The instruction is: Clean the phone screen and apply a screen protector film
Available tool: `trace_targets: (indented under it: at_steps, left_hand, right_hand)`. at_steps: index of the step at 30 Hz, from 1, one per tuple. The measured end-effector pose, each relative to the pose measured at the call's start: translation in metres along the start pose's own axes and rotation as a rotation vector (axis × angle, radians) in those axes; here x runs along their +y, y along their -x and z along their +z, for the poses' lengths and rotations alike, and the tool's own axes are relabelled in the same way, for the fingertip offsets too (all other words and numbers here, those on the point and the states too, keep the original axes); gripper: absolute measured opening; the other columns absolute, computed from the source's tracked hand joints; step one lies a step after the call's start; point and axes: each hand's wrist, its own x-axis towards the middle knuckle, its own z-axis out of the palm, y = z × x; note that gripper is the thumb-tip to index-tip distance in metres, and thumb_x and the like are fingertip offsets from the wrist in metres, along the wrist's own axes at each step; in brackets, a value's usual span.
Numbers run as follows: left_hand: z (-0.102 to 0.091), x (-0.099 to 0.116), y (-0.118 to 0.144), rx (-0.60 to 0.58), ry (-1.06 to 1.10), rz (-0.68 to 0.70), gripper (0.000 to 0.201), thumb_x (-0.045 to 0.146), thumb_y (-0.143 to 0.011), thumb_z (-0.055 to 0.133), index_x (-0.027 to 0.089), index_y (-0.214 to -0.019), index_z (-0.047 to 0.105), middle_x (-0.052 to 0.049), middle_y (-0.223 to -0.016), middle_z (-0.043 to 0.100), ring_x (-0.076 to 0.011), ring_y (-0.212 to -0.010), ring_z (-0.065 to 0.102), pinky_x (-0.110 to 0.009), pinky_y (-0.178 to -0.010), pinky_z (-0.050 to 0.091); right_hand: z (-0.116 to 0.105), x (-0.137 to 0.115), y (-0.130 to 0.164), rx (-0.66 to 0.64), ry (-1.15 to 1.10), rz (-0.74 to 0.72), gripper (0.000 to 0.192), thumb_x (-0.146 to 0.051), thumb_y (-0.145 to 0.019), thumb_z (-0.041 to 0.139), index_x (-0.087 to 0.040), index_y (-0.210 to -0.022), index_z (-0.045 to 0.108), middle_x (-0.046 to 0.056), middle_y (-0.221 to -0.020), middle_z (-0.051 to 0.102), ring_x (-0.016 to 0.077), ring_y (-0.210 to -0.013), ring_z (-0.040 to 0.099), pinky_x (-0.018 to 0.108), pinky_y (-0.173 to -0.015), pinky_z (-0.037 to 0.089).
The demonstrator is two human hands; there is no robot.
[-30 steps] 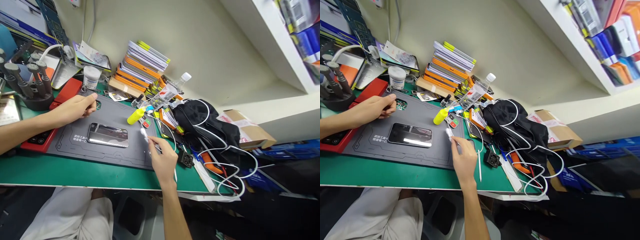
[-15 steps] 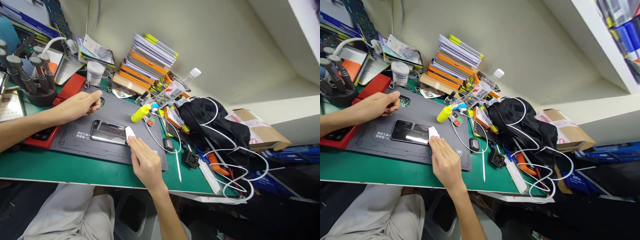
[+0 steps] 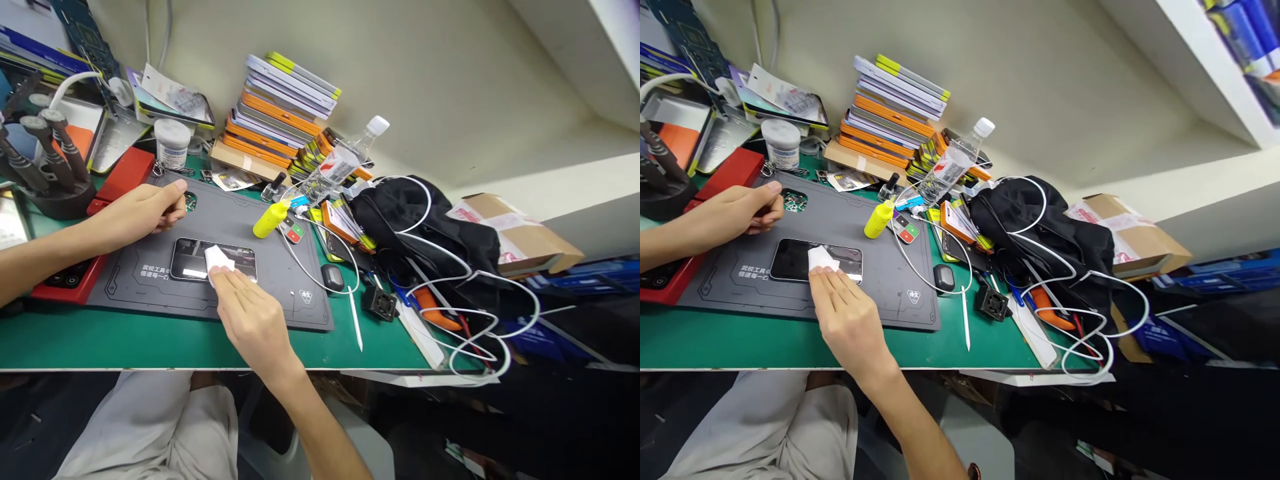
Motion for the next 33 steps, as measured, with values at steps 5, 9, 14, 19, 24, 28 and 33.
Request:
trace_targets:
  at_steps: [5, 9, 14, 19, 24, 28, 33]
  left_hand:
    - [0.002, 0.002, 0.001, -0.004, -0.010, -0.002, 0.065, 0.063, -0.121, 0.039, 0.021, -0.072, 0.049, -0.002, -0.062, 0.040, -0.0163, -0.058, 0.039, -0.033, -0.061, 0.031]
    - [0.003, 0.002, 0.002, -0.005, 0.011, 0.003, 0.064, 0.061, -0.121, 0.041, 0.021, -0.073, 0.051, -0.003, -0.063, 0.044, -0.0157, -0.057, 0.038, -0.032, -0.061, 0.031]
    - [0.004, 0.003, 0.000, -0.003, 0.009, -0.003, 0.066, 0.061, -0.122, 0.041, 0.021, -0.071, 0.049, -0.002, -0.061, 0.043, -0.0146, -0.056, 0.039, -0.029, -0.060, 0.032]
    - [0.003, 0.004, -0.002, 0.031, 0.011, -0.034, 0.062, 0.056, -0.122, 0.041, 0.021, -0.072, 0.050, -0.002, -0.062, 0.043, -0.0137, -0.055, 0.039, -0.028, -0.057, 0.032]
    - [0.004, 0.002, -0.001, 0.016, -0.004, -0.012, 0.065, 0.059, -0.122, 0.041, 0.020, -0.072, 0.052, -0.003, -0.062, 0.045, -0.0143, -0.056, 0.041, -0.028, -0.058, 0.033]
    - [0.005, 0.005, 0.002, 0.015, 0.016, -0.020, 0.065, 0.058, -0.123, 0.040, 0.020, -0.072, 0.051, -0.002, -0.062, 0.044, -0.0148, -0.056, 0.039, -0.031, -0.059, 0.031]
    - [0.002, 0.009, 0.005, -0.002, 0.021, -0.021, 0.056, 0.051, -0.122, 0.044, 0.020, -0.077, 0.053, 0.001, -0.065, 0.045, -0.0136, -0.062, 0.040, -0.031, -0.063, 0.032]
  right_hand:
    - [-0.020, 0.015, 0.027, -0.017, 0.022, 0.085, 0.037, 0.004, -0.111, 0.066, -0.003, -0.146, 0.076, 0.015, -0.135, 0.089, 0.0234, -0.124, 0.089, 0.036, -0.127, 0.067]
    - [-0.029, 0.020, 0.031, -0.034, 0.048, 0.088, 0.038, 0.004, -0.112, 0.066, -0.006, -0.146, 0.076, 0.014, -0.134, 0.089, 0.0236, -0.121, 0.090, 0.036, -0.124, 0.069]
    - [-0.014, -0.003, 0.010, -0.032, -0.004, 0.062, 0.034, 0.002, -0.113, 0.062, -0.005, -0.140, 0.081, 0.015, -0.135, 0.089, 0.0229, -0.126, 0.089, 0.033, -0.129, 0.064]
    - [-0.002, 0.002, -0.001, -0.088, -0.068, 0.093, 0.040, -0.002, -0.115, 0.057, -0.011, -0.142, 0.085, 0.011, -0.137, 0.089, 0.0210, -0.130, 0.087, 0.032, -0.130, 0.063]
    - [-0.012, 0.032, 0.014, -0.060, -0.027, 0.187, 0.041, -0.003, -0.115, 0.058, -0.015, -0.145, 0.084, 0.010, -0.133, 0.090, 0.0237, -0.120, 0.090, 0.036, -0.121, 0.070]
    - [-0.008, 0.039, 0.012, -0.067, -0.018, 0.187, 0.040, -0.004, -0.116, 0.057, -0.015, -0.143, 0.084, 0.010, -0.132, 0.090, 0.0255, -0.120, 0.091, 0.038, -0.116, 0.073]
    - [0.016, 0.035, -0.020, -0.172, -0.060, 0.179, 0.039, -0.009, -0.117, 0.052, -0.014, -0.139, 0.084, 0.010, -0.136, 0.089, 0.0241, -0.126, 0.089, 0.033, -0.116, 0.070]
